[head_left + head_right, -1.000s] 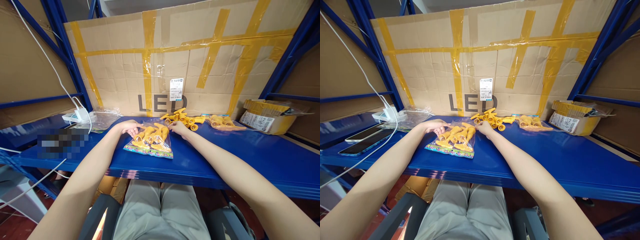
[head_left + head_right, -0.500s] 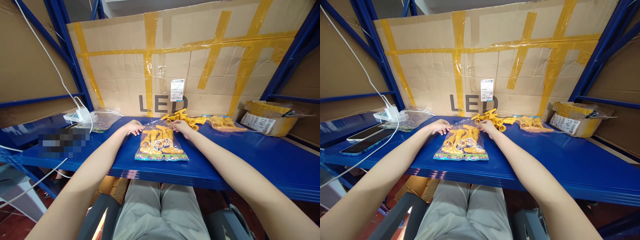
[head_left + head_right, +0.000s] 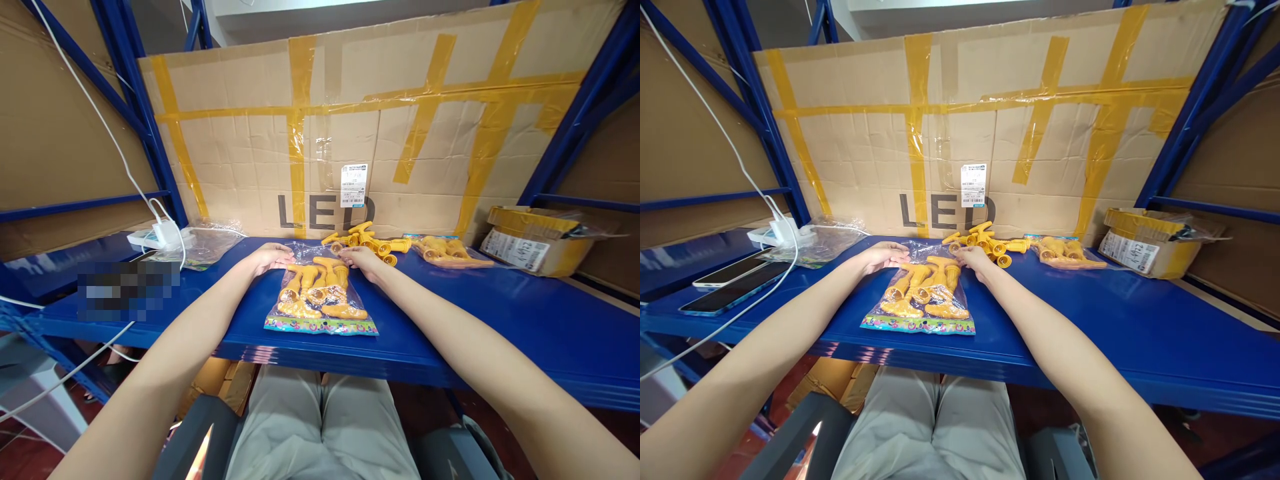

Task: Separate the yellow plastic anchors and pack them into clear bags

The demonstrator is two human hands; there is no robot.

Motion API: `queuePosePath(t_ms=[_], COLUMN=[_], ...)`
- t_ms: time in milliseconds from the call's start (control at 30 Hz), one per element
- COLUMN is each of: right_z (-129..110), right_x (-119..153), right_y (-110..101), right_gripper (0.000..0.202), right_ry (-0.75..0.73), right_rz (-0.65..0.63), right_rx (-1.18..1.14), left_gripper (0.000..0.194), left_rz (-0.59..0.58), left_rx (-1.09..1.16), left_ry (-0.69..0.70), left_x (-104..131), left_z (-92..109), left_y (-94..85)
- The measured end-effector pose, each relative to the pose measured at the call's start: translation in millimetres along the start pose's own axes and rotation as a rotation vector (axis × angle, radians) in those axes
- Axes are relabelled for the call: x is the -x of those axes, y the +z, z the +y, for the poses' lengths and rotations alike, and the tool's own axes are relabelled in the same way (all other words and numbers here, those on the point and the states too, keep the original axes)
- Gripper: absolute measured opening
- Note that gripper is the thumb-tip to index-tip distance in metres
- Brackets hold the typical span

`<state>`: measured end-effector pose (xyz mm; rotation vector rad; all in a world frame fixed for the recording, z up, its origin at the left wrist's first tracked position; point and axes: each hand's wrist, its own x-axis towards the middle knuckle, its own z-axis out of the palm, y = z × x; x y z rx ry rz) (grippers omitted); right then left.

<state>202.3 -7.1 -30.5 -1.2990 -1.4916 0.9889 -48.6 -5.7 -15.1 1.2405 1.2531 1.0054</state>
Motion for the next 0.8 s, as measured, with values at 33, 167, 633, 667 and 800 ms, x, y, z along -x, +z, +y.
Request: queuePosePath(t_ms=[33,167,633,667,800], right_z=[-0.1,-1.5,-2.7,-3.1,-3.5], right_x=[0.0,1.2,1.4,1.4,0.3], right_y=[-0.7,-5.7,-22.5,-22.9,-24.4], right_gripper=[0.004,0.008,0.014,0.015,0.024], right_ry=[0.026,0.078,0.050,0.053,0.052], right_rz=[-0.002,-0.014,-0.159,-0.166,-0.198], right_rx=[-0.024,-0.102,-0.161,-0.168,-0.173], left_gripper=[0.021,0.020,0.021,0.017,0.011], left_rz=[-0.001,0.005,-0.028,-0.021,-0.014], left_rx=[-0.003,-0.030,-0.080,-0.096,-0.132], left_ry=[0.003,0.020,0.063,0.070,0.117], left_x=[0.6,3.3,8.9,9.2,10.8], left_z=[0.2,1.0,5.4,5.7,6.1], left_y=[-0.5,-3.2,-1.8,-0.9,0.7])
